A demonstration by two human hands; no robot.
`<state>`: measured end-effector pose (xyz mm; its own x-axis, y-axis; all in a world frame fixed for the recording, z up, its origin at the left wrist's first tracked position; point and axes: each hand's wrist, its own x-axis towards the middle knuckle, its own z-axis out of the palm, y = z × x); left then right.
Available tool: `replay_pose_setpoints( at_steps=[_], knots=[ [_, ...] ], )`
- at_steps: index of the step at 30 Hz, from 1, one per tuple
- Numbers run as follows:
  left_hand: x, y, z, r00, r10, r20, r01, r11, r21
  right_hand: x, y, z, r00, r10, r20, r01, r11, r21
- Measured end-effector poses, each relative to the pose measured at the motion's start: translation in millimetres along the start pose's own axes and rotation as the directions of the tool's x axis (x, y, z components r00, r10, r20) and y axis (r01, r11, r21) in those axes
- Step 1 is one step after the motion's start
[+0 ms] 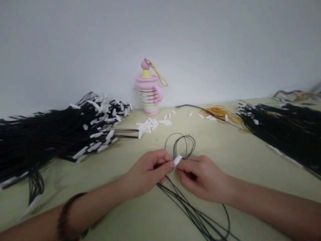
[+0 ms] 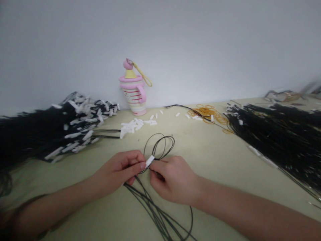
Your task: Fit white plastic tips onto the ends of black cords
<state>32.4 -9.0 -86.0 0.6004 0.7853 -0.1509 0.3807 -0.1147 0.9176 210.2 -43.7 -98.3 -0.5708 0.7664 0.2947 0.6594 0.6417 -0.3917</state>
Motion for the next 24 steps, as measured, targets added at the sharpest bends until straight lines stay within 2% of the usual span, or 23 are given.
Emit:
replay_pose_setpoints(
  at_steps=[24],
  knots=[
    [-0.1, -0.9, -1.0, 1.0, 0.025, 0.009, -0.025, 0.999, 0.022, 0.3, 0.2, 0.3, 0.999, 0.021, 0.036, -0.021, 1.0, 0.001]
  ],
)
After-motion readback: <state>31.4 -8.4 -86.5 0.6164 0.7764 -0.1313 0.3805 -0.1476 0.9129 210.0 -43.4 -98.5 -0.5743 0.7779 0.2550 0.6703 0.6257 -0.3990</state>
